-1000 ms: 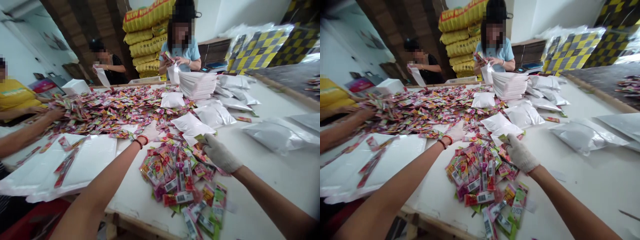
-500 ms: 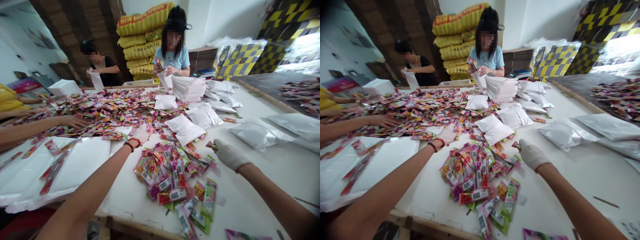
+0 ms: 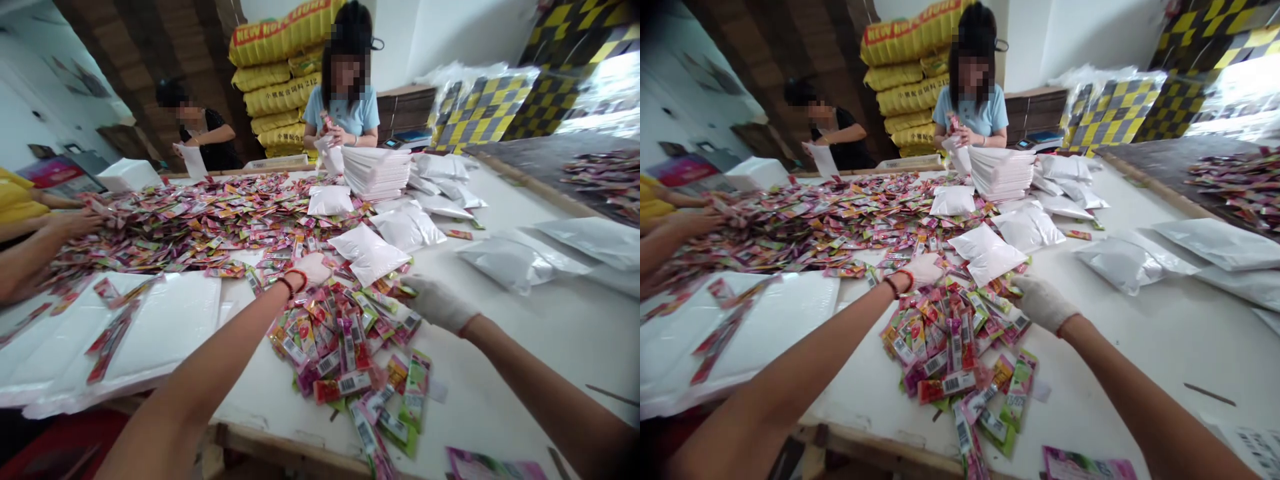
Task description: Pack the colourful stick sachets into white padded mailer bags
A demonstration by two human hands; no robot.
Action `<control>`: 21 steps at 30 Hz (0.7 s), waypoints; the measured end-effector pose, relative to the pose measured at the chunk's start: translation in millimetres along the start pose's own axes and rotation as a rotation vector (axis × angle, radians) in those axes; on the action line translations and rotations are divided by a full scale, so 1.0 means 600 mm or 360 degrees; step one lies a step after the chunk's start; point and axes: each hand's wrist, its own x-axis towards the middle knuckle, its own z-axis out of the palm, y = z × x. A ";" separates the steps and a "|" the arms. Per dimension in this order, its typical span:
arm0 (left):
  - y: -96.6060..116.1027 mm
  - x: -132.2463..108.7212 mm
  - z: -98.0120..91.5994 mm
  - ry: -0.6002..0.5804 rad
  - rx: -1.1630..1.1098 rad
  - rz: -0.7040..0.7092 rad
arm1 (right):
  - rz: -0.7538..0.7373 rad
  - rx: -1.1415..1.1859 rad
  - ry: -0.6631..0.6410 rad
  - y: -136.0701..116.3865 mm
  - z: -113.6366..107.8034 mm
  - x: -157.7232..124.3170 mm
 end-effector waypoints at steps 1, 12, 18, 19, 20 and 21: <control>-0.005 -0.013 -0.014 0.0037 -0.0001 -0.0015 | -0.0074 0.0052 0.0084 0.012 -0.007 -0.007; 0.000 -0.221 0.125 0.0140 -0.0421 -0.0216 | -0.0672 -0.0245 -0.0226 0.052 0.038 -0.045; 0.011 -0.234 0.165 0.0231 -0.0313 -0.0265 | -0.0532 -0.0480 -0.0041 0.060 0.024 -0.071; 0.007 -0.238 0.154 0.0225 -0.0449 -0.0226 | -0.0456 -0.0457 0.0023 0.061 0.019 -0.076; 0.003 -0.242 0.140 0.0238 -0.0580 -0.0194 | -0.0336 -0.0380 0.0082 0.058 0.014 -0.081; -0.001 -0.246 0.125 0.0270 -0.0684 -0.0173 | -0.0171 -0.0251 0.0118 0.052 0.010 -0.083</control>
